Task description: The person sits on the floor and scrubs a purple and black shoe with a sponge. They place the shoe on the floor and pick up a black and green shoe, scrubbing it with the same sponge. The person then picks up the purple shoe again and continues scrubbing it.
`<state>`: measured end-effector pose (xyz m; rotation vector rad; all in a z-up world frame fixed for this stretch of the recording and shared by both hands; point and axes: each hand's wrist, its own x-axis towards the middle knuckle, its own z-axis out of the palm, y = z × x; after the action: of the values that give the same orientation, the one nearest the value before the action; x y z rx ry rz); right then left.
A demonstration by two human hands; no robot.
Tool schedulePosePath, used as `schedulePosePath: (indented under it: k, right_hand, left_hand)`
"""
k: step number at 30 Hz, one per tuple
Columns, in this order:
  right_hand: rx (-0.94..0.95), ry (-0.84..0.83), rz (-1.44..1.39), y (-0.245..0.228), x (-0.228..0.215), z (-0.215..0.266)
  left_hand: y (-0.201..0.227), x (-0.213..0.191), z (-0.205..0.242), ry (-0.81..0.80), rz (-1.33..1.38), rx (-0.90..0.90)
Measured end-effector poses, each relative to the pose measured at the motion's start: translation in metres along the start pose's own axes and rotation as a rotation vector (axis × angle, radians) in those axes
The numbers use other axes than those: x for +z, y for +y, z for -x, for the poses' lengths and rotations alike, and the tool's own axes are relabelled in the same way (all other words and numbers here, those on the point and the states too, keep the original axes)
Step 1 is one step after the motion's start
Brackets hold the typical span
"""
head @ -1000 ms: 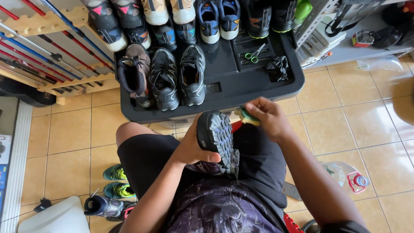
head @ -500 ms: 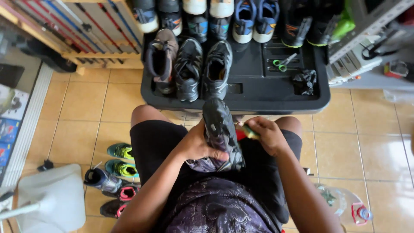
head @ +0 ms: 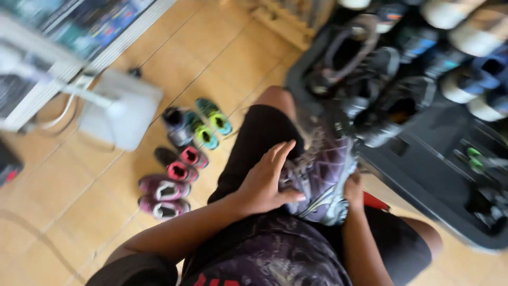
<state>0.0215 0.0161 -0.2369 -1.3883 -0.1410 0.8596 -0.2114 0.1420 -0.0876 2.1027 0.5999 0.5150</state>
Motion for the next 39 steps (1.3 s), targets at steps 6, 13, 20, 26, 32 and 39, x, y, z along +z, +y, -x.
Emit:
schedulePosePath:
  k: [6, 13, 20, 26, 32, 39]
  right_hand:
    - [0.019, -0.062, 0.106, 0.001, 0.017, 0.016]
    - [-0.043, -0.024, 0.198, -0.030, 0.029, 0.016]
    - [-0.085, 0.023, 0.269, -0.060, 0.062, -0.006]
    - [-0.121, 0.106, 0.416, -0.070, 0.054, -0.006]
    - [0.059, 0.094, 0.422, -0.027, -0.018, -0.036]
    - [0.313, 0.257, 0.669, -0.019, -0.047, -0.023]
  left_hand:
    - [-0.021, 0.016, 0.051, 0.332, 0.093, -0.213]
    - [-0.020, 0.009, 0.024, 0.342, 0.120, 0.101]
    - [-0.007, -0.079, 0.000, 0.575, 0.445, 0.244]
    - [-0.050, -0.192, 0.041, 0.501, 0.033, 0.089]
    - [-0.218, -0.197, 0.098, 0.453, -0.614, -0.693]
    - [-0.381, -0.176, 0.161, 0.558, -0.733, -1.194]
